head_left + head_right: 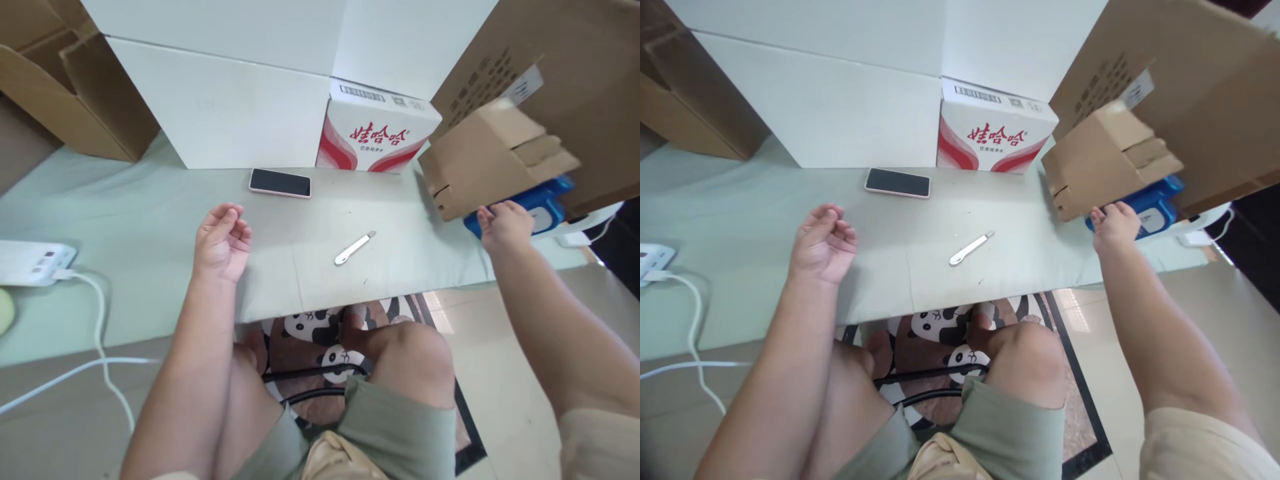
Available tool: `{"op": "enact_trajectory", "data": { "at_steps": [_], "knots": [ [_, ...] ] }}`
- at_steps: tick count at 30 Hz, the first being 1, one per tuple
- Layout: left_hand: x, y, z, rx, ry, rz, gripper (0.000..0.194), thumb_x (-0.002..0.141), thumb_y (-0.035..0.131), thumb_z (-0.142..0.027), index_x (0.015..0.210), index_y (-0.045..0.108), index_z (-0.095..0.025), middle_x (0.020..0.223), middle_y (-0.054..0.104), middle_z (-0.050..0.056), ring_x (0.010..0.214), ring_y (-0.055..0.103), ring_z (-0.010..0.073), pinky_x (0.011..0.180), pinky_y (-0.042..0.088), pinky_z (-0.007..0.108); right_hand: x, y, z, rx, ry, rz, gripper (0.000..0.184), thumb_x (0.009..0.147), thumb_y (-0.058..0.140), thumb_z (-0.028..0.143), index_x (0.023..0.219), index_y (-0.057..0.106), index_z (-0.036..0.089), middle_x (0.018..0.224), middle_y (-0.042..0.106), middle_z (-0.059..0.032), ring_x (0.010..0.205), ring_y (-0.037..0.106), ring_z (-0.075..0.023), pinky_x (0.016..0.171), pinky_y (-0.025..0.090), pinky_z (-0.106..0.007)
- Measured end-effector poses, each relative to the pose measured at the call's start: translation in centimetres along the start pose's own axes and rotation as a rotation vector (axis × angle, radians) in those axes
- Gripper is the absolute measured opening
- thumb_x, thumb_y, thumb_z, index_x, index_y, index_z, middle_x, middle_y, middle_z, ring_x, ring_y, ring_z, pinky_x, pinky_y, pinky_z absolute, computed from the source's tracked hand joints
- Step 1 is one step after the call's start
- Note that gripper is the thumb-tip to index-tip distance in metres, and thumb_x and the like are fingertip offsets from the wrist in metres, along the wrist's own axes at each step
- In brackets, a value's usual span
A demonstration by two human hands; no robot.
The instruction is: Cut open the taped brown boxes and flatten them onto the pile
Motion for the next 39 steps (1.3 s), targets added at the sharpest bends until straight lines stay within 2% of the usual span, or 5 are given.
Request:
{"op": "enact_trajectory", "data": {
  "at_steps": [6, 20, 30, 35, 39],
  "knots": [
    [0.0, 0.4, -0.7, -0.082, -0.003, 0.024, 0.023, 0.089, 0.080, -0.012, 0.071, 0.067, -0.020, 0.060, 0.065, -0.007, 0.041, 0.053, 0.0009, 0.041, 0.042, 0.009, -4.3, 7.0, -2.0, -0.189, 0.031, 0.111, 0.010, 0.078, 0.070, 0.023, 0.083, 0.061, 0.023, 0.086, 0.067, 0.0014, 0.074, 0.069, -0.0114, 0.067, 0.057, -0.027],
    [-2.4, -6.2, -6.8, -0.294, -0.007, -0.080, 0.055, 0.101, 0.064, -0.049, 0.061, 0.041, -0.019, 0.041, 0.024, -0.011, 0.028, 0.017, 0.0028, 0.029, 0.008, 0.015, -30.3, 41.0, -1.6, -0.449, -0.361, 1.160, 0.030, 0.081, 0.065, 0.029, 0.110, 0.070, 0.024, 0.128, 0.072, -0.0114, 0.114, 0.072, -0.0264, 0.095, 0.061, -0.046],
    [0.6, -8.3, -7.5, -0.445, -0.176, -0.085, 0.051, 0.104, 0.034, -0.034, 0.055, 0.026, -0.020, 0.042, 0.015, -0.007, 0.029, 0.012, 0.0054, 0.034, 0.004, 0.019, -38.0, 64.1, 4.0, -0.578, -0.815, 1.203, 0.033, 0.084, 0.065, 0.011, 0.116, 0.068, 0.016, 0.158, 0.047, -0.0141, 0.126, 0.067, -0.0235, 0.118, 0.047, -0.043],
    [1.3, -8.7, -7.8, -0.445, -0.192, -0.086, 0.044, 0.098, 0.038, -0.030, 0.057, 0.028, -0.020, 0.044, 0.016, -0.008, 0.032, 0.013, 0.0051, 0.036, 0.005, 0.018, -37.7, 69.4, 4.8, -0.664, -0.818, 1.188, 0.012, 0.080, 0.065, 0.010, 0.087, 0.069, 0.018, 0.119, 0.071, -0.0110, 0.129, 0.066, -0.0317, 0.123, 0.043, -0.051],
    [1.4, -9.6, -8.4, -0.432, -0.112, -0.163, 0.041, 0.097, 0.036, -0.028, 0.058, 0.030, -0.020, 0.045, 0.019, -0.007, 0.034, 0.013, 0.0059, 0.038, 0.008, 0.020, -37.2, 67.1, 4.2, -0.605, -0.790, 1.204, 0.015, 0.083, 0.058, 0.012, 0.089, 0.070, 0.018, 0.097, 0.074, -0.0074, 0.114, 0.070, -0.0279, 0.116, 0.049, -0.050]
  ]
}}
Point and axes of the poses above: each hand's wrist, its own x-axis towards the middle knuckle, its own y-axis out of the palm, z = x × y, the point moved 9 cm from there along x, towards the middle knuckle
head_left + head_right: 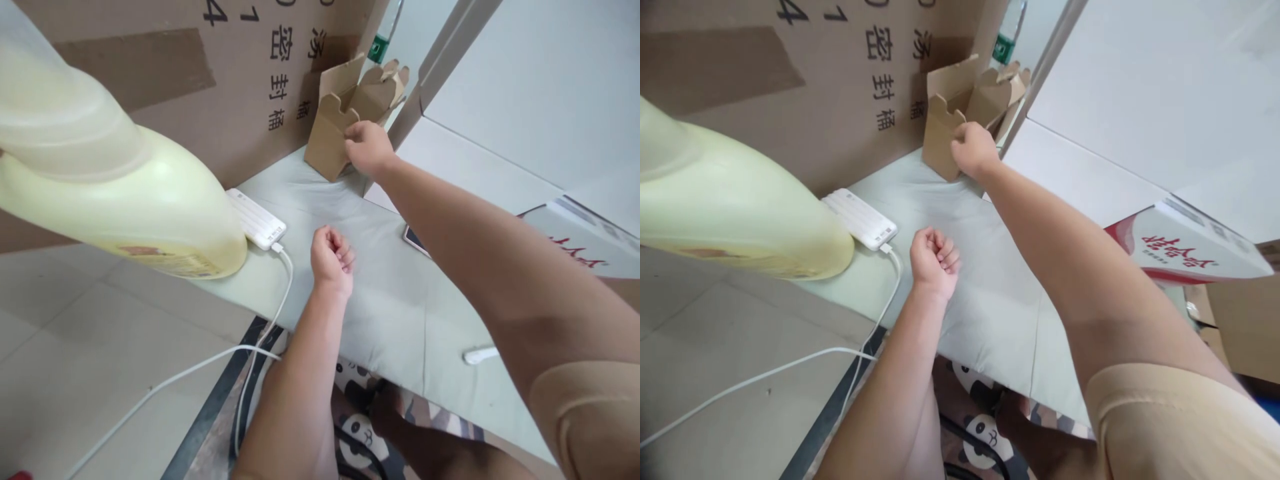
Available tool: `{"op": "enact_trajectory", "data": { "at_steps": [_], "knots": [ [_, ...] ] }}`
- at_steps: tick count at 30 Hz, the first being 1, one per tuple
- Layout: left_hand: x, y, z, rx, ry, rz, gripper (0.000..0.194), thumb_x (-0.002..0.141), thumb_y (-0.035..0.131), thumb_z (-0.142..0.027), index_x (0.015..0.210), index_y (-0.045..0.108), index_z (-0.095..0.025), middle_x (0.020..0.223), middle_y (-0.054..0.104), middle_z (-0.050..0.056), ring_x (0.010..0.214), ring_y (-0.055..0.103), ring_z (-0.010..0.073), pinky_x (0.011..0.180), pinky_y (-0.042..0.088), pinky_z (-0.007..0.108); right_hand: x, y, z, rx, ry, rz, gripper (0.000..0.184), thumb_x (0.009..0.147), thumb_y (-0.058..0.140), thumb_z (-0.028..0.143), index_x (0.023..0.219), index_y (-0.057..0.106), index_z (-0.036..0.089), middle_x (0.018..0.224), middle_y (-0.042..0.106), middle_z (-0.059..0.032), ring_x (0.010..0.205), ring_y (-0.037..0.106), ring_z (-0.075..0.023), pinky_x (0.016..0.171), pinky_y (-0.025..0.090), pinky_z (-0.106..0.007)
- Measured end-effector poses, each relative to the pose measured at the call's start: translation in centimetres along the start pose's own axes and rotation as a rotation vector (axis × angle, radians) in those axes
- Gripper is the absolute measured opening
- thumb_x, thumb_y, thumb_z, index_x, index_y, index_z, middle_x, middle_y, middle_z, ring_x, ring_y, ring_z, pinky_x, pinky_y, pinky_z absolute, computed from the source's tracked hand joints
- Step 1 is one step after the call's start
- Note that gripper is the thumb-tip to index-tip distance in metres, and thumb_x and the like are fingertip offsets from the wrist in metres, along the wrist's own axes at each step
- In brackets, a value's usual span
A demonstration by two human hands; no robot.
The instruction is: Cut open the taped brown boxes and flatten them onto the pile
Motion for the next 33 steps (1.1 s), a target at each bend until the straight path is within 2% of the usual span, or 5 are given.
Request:
{"op": "enact_trajectory", "data": {
  "at_steps": [9, 16, 24, 27, 33],
  "knots": [
    [-2.2, -4.3, -6.6, 0.215, 0.893, -0.314, 0.021, 0.093, 0.047, -0.027, 0.073, 0.053, -0.022, 0.076, 0.057, 0.001, 0.078, 0.058, 0.0147, 0.071, 0.043, 0.026, -23.2, -11.1, -1.4, 0.222, -0.025, -0.230, 0.014, 0.089, 0.061, 0.026, 0.076, 0.059, 0.022, 0.076, 0.065, -0.0002, 0.065, 0.059, -0.0145, 0.063, 0.049, -0.030],
    [-1.5, 3.6, 1.5, 0.649, 0.742, 0.463, 0.054, 0.095, 0.049, -0.070, 0.100, 0.074, -0.022, 0.113, 0.077, 0.009, 0.120, 0.069, 0.0284, 0.109, 0.049, 0.042, -42.6, -15.6, -8.5, 0.300, 0.158, -0.579, 0.014, 0.086, 0.073, 0.026, 0.082, 0.060, 0.023, 0.081, 0.067, -0.0019, 0.084, 0.070, -0.0198, 0.071, 0.054, -0.032],
    [-2.8, 5.5, 6.0, 0.799, 0.817, 0.595, 0.047, 0.097, 0.057, -0.066, 0.090, 0.074, -0.023, 0.113, 0.077, 0.008, 0.116, 0.070, 0.0265, 0.109, 0.050, 0.040, -46.2, -15.1, -12.6, 0.412, 0.311, -0.756, 0.073, 0.081, 0.080, 0.025, 0.143, 0.044, 0.040, 0.143, 0.053, -0.0070, 0.066, 0.055, -0.0079, 0.058, 0.050, -0.027],
    [-2.1, 5.2, 6.1, 0.865, 0.835, 0.546, 0.046, 0.092, 0.064, -0.068, 0.095, 0.072, -0.022, 0.106, 0.074, 0.007, 0.101, 0.071, 0.0232, 0.097, 0.055, 0.036, -46.2, -13.6, -13.4, 0.491, 0.285, -0.540, 0.048, 0.092, 0.070, 0.027, 0.138, 0.058, 0.035, 0.110, 0.067, -0.0026, 0.065, 0.058, -0.0115, 0.060, 0.052, -0.029],
    [-1.7, 5.5, 6.7, 1.016, 0.976, 0.525, 0.057, 0.086, 0.075, -0.064, 0.129, 0.060, -0.030, 0.115, 0.067, 0.006, 0.105, 0.068, 0.0231, 0.099, 0.054, 0.040, -47.4, -13.1, -11.6, 0.536, 0.064, -0.434, 0.034, 0.097, 0.066, 0.031, 0.131, 0.068, 0.033, 0.126, 0.062, -0.0101, 0.083, 0.064, -0.0176, 0.062, 0.057, -0.030]
  ]
}}
Point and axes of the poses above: each hand's wrist, its own x-axis towards the middle knuckle, its own y-axis out of the palm, z = x × y, the point moved 9 cm from there along x, towards the middle knuckle
